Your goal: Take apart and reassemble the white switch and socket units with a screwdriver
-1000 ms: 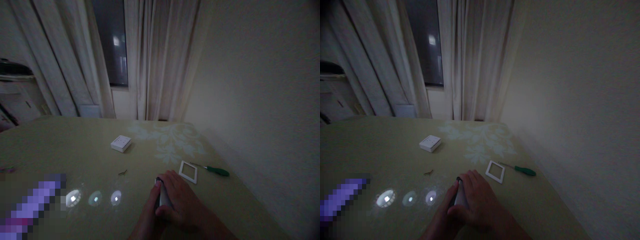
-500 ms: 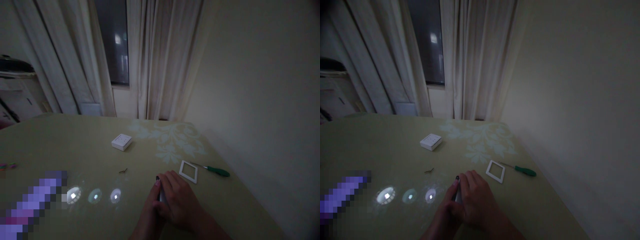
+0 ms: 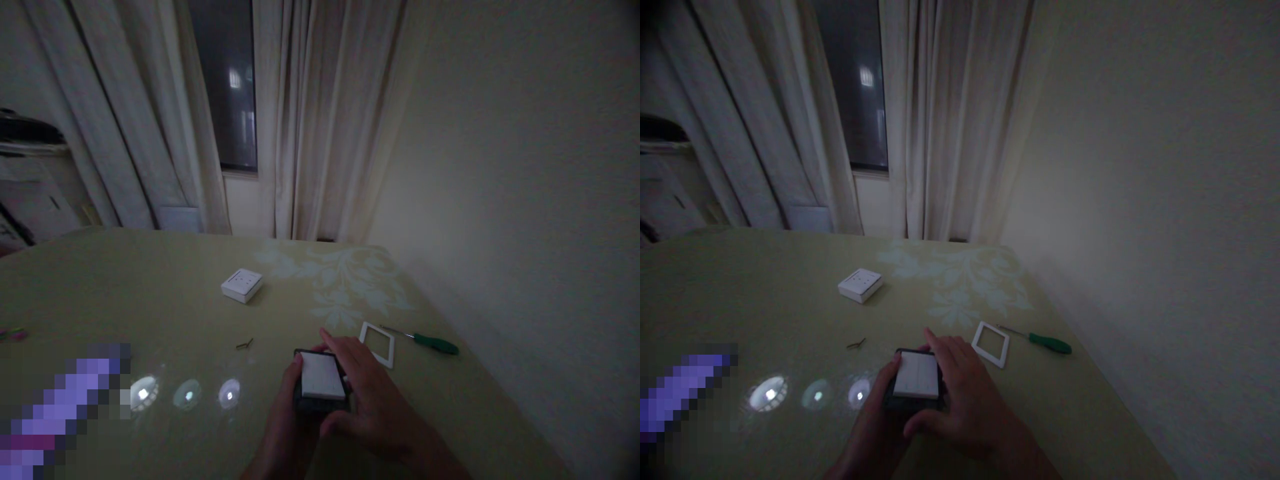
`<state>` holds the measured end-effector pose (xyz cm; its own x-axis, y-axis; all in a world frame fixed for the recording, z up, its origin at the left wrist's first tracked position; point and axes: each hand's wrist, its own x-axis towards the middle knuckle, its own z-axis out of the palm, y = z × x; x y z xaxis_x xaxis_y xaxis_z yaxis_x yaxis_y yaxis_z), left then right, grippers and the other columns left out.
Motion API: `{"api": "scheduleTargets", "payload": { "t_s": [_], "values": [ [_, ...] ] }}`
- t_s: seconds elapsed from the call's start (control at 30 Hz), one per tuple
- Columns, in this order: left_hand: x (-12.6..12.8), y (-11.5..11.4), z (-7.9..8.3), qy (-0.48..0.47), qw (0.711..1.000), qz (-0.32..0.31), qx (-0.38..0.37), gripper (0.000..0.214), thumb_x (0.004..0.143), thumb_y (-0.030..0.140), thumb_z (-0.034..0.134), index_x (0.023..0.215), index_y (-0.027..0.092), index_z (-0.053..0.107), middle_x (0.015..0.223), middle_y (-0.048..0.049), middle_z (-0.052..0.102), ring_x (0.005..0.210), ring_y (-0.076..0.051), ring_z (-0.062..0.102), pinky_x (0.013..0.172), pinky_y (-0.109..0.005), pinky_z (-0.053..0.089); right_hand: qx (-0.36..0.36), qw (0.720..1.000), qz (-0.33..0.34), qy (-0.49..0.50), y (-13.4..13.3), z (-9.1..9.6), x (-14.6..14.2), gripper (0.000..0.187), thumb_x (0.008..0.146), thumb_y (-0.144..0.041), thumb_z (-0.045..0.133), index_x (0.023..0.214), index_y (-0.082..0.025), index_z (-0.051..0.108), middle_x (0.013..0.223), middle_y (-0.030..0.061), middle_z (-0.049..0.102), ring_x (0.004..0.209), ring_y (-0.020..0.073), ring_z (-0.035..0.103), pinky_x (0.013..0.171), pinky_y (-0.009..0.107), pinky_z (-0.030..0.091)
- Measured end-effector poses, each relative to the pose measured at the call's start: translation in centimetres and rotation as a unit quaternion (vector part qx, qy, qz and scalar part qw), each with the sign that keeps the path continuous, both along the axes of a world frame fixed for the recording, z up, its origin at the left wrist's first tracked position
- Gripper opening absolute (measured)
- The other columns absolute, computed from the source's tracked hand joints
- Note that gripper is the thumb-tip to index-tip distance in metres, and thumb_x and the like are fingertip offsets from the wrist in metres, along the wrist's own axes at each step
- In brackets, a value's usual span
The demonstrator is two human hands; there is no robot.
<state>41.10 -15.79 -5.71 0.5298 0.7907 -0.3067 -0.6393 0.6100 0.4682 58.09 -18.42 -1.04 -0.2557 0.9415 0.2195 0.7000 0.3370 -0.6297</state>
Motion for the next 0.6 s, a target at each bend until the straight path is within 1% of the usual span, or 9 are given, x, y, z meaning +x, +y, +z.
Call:
{"api": "scheduleTargets", "payload": {
  "t_s": [0.07,0.17,0.23,0.3,0.4,0.43,0.47,0.53,0.6],
  "values": [
    [-0.2,0.6,0.2,-0.004,1.000,0.017,-0.003,0.053,0.092,0.058,0.077,0.123,0.015,0.081,0.116,-0.0157,0.085,0.113,-0.037,0.079,0.101,-0.046,0.059,-0.013,0.997,-0.019,0.068,-0.1,-0.4,0.6,0.119,0.074,-0.083,0.083,0.169,-0.025,0.040,0.156,0.0189,0.061,0.141,0.0388,0.059,0.119,0.054,0.048],
    [-0.4,0.8,0.4,0.010,1.000,-0.002,0.009,0.056,0.093,0.060,0.076,0.128,0.016,0.080,0.121,-0.0168,0.084,0.113,-0.037,0.078,0.096,-0.043,0.060,-0.032,0.985,-0.022,0.167,-0.4,-1.7,0.9,0.106,0.073,-0.073,0.092,0.161,-0.029,0.051,0.157,0.0158,0.062,0.143,0.0380,0.059,0.122,0.054,0.045],
    [-0.5,0.6,0.5,0.033,0.999,-0.017,0.022,0.061,0.094,0.062,0.076,0.133,0.016,0.077,0.124,-0.0175,0.083,0.115,-0.037,0.078,0.095,-0.042,0.060,-0.047,0.972,-0.028,0.228,-0.6,-2.7,0.8,0.109,0.068,-0.071,0.096,0.159,-0.029,0.053,0.156,0.0167,0.062,0.143,0.0397,0.059,0.122,0.056,0.044],
    [-0.6,0.4,0.6,0.066,0.997,-0.005,0.038,0.066,0.093,0.064,0.076,0.138,0.016,0.074,0.128,-0.0177,0.081,0.117,-0.038,0.077,0.095,-0.042,0.060,-0.055,0.954,-0.040,0.293,-0.8,-3.6,0.4,0.118,0.067,-0.067,0.099,0.164,-0.028,0.046,0.158,0.0182,0.061,0.144,0.0406,0.059,0.122,0.056,0.045],
    [-0.9,0.3,0.8,0.163,0.983,0.035,0.082,0.077,0.091,0.069,0.078,0.151,0.023,0.063,0.137,-0.0150,0.077,0.121,-0.037,0.075,0.098,-0.043,0.060,-0.054,0.919,-0.037,0.388,-1.1,-4.7,-0.6,0.124,0.072,-0.062,0.098,0.172,-0.028,0.032,0.160,0.0184,0.059,0.144,0.0380,0.061,0.118,0.051,0.050],
    [-1.0,0.3,0.9,0.199,0.973,0.049,0.105,0.080,0.091,0.071,0.077,0.154,0.026,0.060,0.141,-0.0136,0.076,0.125,-0.037,0.073,0.101,-0.043,0.059,-0.050,0.913,-0.039,0.404,-1.2,-4.9,-0.8,0.123,0.075,-0.059,0.097,0.173,-0.029,0.029,0.161,0.0184,0.059,0.143,0.0371,0.061,0.117,0.049,0.052],
    [-1.1,0.3,1.0,0.233,0.961,0.060,0.133,0.079,0.090,0.071,0.078,0.155,0.029,0.060,0.145,-0.0124,0.074,0.131,-0.037,0.070,0.105,-0.043,0.058,-0.046,0.912,-0.043,0.405,-1.3,-5.1,-1.1,0.121,0.077,-0.055,0.097,0.173,-0.029,0.028,0.163,0.0183,0.057,0.144,0.0364,0.061,0.116,0.048,0.054],
    [-1.2,0.4,1.1,0.283,0.938,0.072,0.188,0.070,0.092,0.069,0.078,0.149,0.030,0.067,0.151,-0.0102,0.070,0.144,-0.037,0.060,0.116,-0.043,0.051,-0.028,0.927,-0.056,0.370,-1.4,-5.4,-1.4,0.115,0.080,-0.047,0.095,0.173,-0.029,0.030,0.166,0.0185,0.054,0.146,0.0365,0.059,0.115,0.048,0.055],
    [-1.3,0.3,1.0,0.303,0.916,0.080,0.250,0.060,0.094,0.065,0.077,0.142,0.030,0.074,0.156,-0.0089,0.066,0.152,-0.037,0.051,0.124,-0.042,0.044,0.001,0.945,-0.069,0.320,-1.6,-5.7,-1.4,0.107,0.082,-0.042,0.092,0.171,-0.028,0.033,0.166,0.0192,0.054,0.146,0.0369,0.060,0.115,0.049,0.057]
  ]
}}
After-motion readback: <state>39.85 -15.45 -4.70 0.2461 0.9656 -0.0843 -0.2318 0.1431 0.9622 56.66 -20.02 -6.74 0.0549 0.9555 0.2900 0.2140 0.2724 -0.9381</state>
